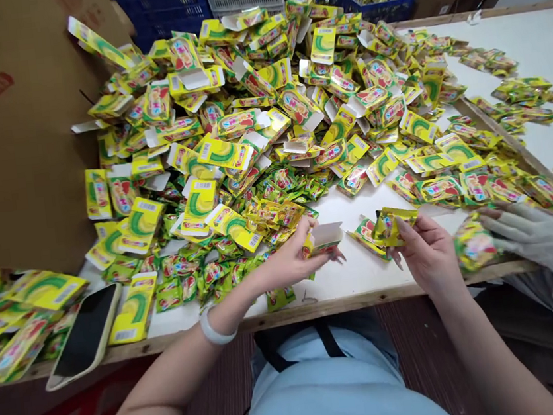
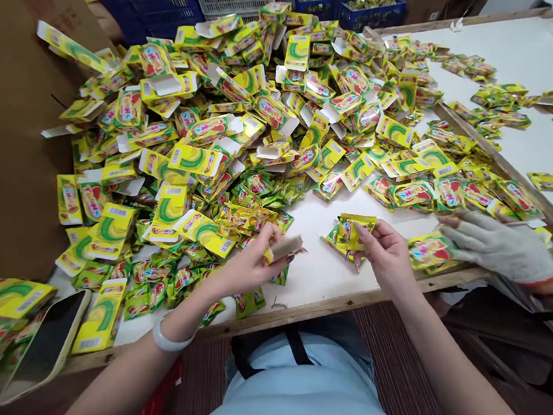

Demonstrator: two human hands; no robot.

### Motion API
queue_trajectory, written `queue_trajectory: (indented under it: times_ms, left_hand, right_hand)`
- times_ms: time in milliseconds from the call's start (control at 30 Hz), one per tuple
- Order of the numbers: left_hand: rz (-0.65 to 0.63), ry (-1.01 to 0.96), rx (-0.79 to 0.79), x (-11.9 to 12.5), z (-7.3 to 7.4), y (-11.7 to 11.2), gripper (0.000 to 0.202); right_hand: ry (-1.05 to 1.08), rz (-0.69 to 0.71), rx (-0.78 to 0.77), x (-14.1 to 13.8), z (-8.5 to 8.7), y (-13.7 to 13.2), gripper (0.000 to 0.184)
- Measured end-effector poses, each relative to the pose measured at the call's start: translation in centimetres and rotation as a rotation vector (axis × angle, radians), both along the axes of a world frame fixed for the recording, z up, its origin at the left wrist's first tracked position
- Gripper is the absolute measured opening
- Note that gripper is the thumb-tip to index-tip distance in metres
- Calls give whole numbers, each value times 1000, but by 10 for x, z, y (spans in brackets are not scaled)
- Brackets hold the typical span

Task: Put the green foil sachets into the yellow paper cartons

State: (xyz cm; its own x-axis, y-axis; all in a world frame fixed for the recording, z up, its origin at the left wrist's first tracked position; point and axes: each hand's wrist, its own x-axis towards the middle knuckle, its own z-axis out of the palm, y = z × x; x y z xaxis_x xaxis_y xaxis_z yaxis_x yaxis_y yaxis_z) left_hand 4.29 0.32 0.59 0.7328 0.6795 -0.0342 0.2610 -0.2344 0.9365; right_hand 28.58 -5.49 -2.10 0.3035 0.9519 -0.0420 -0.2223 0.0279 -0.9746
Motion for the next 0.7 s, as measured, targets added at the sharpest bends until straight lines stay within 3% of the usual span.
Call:
queue_trajectory:
  times_ms: [67,133,200,300,433,533,600,700]
  left_hand:
    - [21,-222,-275,8,1,-13,39]
    - [34,-322,-453,16,-2,-25,52]
    - [64,-340,-527,21,-6,-34,56]
    - [106,-307,-499,20,-8,-40,63]
    - [118,-103,-328,17,-4,-42,72]
    - [64,-2,-197,18,-3,-42,77]
    - [47,-3,-202,18,-2,-42,79]
    - [40,2,-315,14,2,-44,79]
  right_hand:
    - [-60,1,111,-15,11,-9,17]
    - [-208,-7,248,-31,19,-14,12]
    - [-447,31,407,-40,27,-15,15]
    - [-789,182,565,-39,39,-14,21]
    - [-947,525,372,-28,56,-14,21]
    - [-992,689,262,-24,65,-14,20]
    - [-932,722,251,-23,66,-15,19]
    - [-797,624,285,-21,57,-20,13]
